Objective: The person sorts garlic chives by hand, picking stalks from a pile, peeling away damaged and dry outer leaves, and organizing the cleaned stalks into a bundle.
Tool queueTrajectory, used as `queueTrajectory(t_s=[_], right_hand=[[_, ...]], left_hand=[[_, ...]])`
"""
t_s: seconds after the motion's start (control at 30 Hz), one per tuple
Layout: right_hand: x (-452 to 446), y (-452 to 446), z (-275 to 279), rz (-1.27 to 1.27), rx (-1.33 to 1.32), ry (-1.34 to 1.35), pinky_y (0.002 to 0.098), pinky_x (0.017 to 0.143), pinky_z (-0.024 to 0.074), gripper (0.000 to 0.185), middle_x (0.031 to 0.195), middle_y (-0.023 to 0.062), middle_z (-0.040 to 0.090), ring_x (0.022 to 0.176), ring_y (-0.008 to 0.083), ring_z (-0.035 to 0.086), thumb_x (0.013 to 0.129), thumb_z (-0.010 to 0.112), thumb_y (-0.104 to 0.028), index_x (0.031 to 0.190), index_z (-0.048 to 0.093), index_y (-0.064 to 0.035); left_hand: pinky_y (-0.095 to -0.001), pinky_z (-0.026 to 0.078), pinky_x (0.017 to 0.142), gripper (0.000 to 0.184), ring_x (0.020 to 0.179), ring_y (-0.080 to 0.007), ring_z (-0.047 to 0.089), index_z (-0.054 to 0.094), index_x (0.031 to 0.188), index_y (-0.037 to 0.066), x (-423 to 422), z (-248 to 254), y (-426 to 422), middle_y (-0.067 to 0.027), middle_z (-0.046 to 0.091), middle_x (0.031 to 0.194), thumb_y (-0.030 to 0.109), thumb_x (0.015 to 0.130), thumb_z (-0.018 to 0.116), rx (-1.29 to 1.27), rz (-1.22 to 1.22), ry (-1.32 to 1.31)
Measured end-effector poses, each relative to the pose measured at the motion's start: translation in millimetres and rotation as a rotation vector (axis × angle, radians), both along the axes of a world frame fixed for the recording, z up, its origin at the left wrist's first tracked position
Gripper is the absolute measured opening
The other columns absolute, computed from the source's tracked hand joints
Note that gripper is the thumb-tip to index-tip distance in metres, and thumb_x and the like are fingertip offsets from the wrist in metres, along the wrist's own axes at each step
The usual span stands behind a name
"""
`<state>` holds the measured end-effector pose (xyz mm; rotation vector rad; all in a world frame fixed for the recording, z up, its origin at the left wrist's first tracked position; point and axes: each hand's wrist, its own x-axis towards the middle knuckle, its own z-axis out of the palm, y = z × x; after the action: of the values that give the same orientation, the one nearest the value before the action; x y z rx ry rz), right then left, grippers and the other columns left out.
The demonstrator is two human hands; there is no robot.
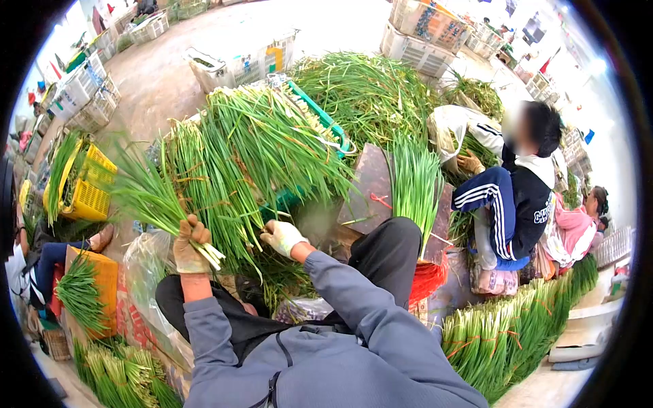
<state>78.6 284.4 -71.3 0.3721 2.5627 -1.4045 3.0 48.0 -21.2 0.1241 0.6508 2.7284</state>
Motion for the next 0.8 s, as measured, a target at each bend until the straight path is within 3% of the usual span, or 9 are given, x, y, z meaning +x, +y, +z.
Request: queueTrajectory(t_s=[0.03,0.1,0.17,0.2,0.27,0.43,0.6,0.7,0.8], right_hand=[[-3.2,-2.8,15.1,0.032,-0.232,-0.154,0.0411,0.081,0.0507,0.039,0.095,0.0227,0.069,0.091,0.0360,0.065,0.089,0.066,-0.034,0.100,0.066,0.0026],[-3.9,-4.3,11.2,-0.082,-0.111,0.283,0.0340,0.063,0.0516,0.030,0.083,0.0129,0.068,0.066,0.0193,0.065,0.096,0.059,-0.027,0.102,0.066,0.0012],[16.1,-2.8,76.9,-0.223,-0.838,0.014,0.0258,0.052,0.0468,0.027,0.077,0.0049,0.064,0.060,0.0107,0.061,0.099,0.057,-0.026,0.112,0.064,-0.0026],[22.8,-1.2,84.4,-0.161,-0.896,0.064,0.0211,0.049,0.0410,0.027,0.074,0.0019,0.061,0.057,0.0070,0.055,0.100,0.054,-0.023,0.116,0.061,-0.0026],[26.9,-0.8,70.6,-0.072,-0.690,0.003,0.0229,0.051,0.0443,0.023,0.074,0.0008,0.062,0.057,0.0087,0.057,0.099,0.058,-0.025,0.106,0.062,-0.0037],[42.6,-20.5,51.9,-0.017,-0.584,-0.054,0.0252,0.054,0.0461,0.022,0.070,0.0020,0.061,0.058,0.0102,0.057,0.095,0.061,-0.024,0.090,0.059,-0.0025],[32.3,-21.3,41.3,0.049,-0.543,-0.073,0.0243,0.062,0.0487,0.025,0.081,0.0042,0.067,0.070,0.0100,0.061,0.097,0.059,-0.026,0.098,0.064,-0.0011],[26.4,-31.9,32.4,-0.245,-0.963,-0.075,0.0274,0.070,0.0512,0.031,0.093,0.0073,0.070,0.080,0.0128,0.064,0.099,0.055,-0.027,0.112,0.064,0.0007],[27.1,-29.6,26.9,-0.155,-0.672,0.054,0.0314,0.075,0.0515,0.028,0.093,0.0104,0.071,0.084,0.0158,0.066,0.098,0.055,-0.024,0.108,0.067,-0.0008]], left_hand=[[-0.0267,0.032,0.049,0.062,0.056,-0.0061,0.043,0.051,0.140,0.008,6.1,7.6,9.0,0.0004,0.065,0.088,0.015,0.084,0.078,-0.017,0.016,-0.062],[-0.0277,0.032,0.046,0.060,0.049,-0.0069,0.041,0.054,0.136,0.009,6.5,-8.4,4.4,0.0015,0.064,0.079,0.015,0.083,0.080,-0.108,-0.040,-0.067],[-0.0278,0.035,0.045,0.051,0.048,-0.0083,0.046,0.057,0.129,0.005,5.8,-22.9,-0.6,-0.0021,0.066,0.080,0.012,0.084,0.079,-0.178,-0.086,-0.119],[-0.0275,0.037,0.045,0.047,0.048,-0.0085,0.047,0.058,0.125,0.005,8.7,-20.2,2.7,-0.0053,0.068,0.085,0.012,0.084,0.079,-0.262,-0.077,-0.135],[-0.0275,0.041,0.045,0.037,0.050,-0.0094,0.051,0.061,0.114,0.002,18.0,-6.7,25.0,-0.0144,0.070,0.095,0.011,0.083,0.078,-0.453,-0.040,-0.139],[-0.0312,0.044,0.045,0.030,0.048,-0.0173,0.056,0.061,0.105,-0.001,26.4,-8.9,54.7,-0.0094,0.065,0.077,0.006,0.081,0.077,-0.844,-0.105,-0.088],[-0.0277,0.044,0.047,0.028,0.053,-0.0140,0.056,0.063,0.106,0.000,29.4,-0.2,59.5,-0.0069,0.066,0.079,0.004,0.081,0.074,-0.917,-0.097,-0.095],[-0.0274,0.043,0.047,0.028,0.053,-0.0149,0.055,0.063,0.105,-0.004,36.6,1.3,67.6,-0.0074,0.063,0.074,0.002,0.079,0.071,-0.822,-0.133,-0.161],[-0.0313,0.042,0.046,0.021,0.051,-0.0169,0.054,0.064,0.097,-0.005,27.3,-20.4,62.6,-0.0079,0.060,0.066,0.004,0.079,0.073,-0.929,-0.128,-0.094]])
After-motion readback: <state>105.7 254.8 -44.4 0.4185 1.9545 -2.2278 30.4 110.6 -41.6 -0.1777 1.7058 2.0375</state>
